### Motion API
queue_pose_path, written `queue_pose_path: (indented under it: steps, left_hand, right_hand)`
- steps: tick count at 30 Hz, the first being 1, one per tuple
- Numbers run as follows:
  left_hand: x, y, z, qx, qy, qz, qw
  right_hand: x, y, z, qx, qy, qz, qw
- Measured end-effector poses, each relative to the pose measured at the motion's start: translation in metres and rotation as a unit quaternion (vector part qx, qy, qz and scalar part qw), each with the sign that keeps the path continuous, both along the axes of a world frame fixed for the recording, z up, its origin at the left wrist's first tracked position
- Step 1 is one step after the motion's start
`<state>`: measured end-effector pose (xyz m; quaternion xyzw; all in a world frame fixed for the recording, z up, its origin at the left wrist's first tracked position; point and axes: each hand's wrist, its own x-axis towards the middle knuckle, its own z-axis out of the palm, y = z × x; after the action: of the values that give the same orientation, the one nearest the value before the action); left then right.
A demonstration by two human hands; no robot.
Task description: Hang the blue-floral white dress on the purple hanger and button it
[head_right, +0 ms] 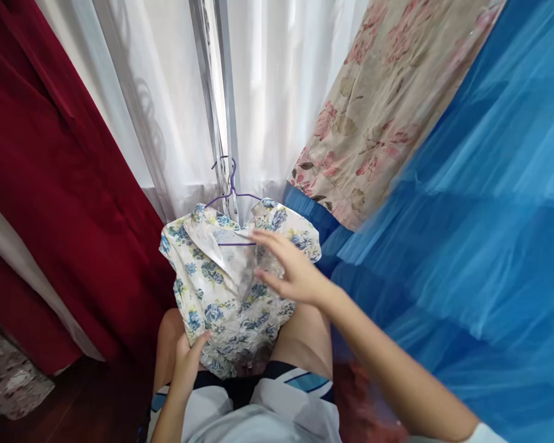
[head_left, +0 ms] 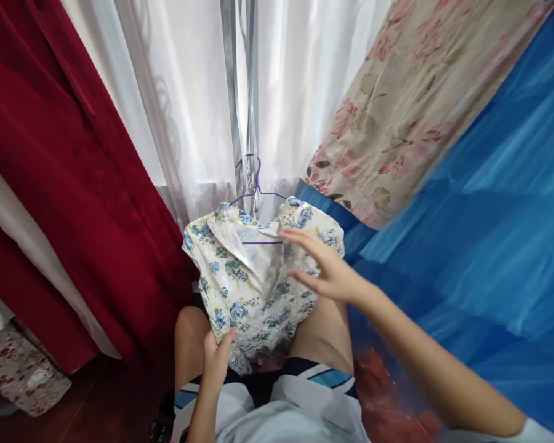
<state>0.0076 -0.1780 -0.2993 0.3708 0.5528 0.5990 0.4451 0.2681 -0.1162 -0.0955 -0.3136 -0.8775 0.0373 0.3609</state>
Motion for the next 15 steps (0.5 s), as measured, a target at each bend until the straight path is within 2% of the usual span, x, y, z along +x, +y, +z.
queue_pose_path:
  steps: [2, 5, 8, 11, 15]
  left_hand:
    - [-0.002, -0.003, 0.005, 0.006, 0.014, 0.004, 1.0]
    - [-0.005, -0.011, 0.005, 0.027, 0.044, -0.004, 0.999]
    - [-0.003, -0.019, -0.005, 0.023, 0.061, 0.017, 0.998]
    - [0.0, -0.023, -0.016, 0.012, 0.091, 0.035, 0.995]
    - [0.002, -0.024, -0.017, 0.01, 0.111, 0.052, 0.992]
  right_hand:
    - [-0.014, -0.016, -0.036, -0.093, 0.048, 0.028, 0.994]
    - [-0.035, -0.025, -0.098, -0.26, 0.047, -0.028, 0.964]
    - [-0.056, -0.017, -0.141, -0.318, 0.103, -0.056, 0.941]
    - [-0.075, -0.002, -0.158, -0.326, 0.156, -0.042, 0.931]
    - [-0.086, 0.01, -0.163, -0.317, 0.177, -0.081, 0.928]
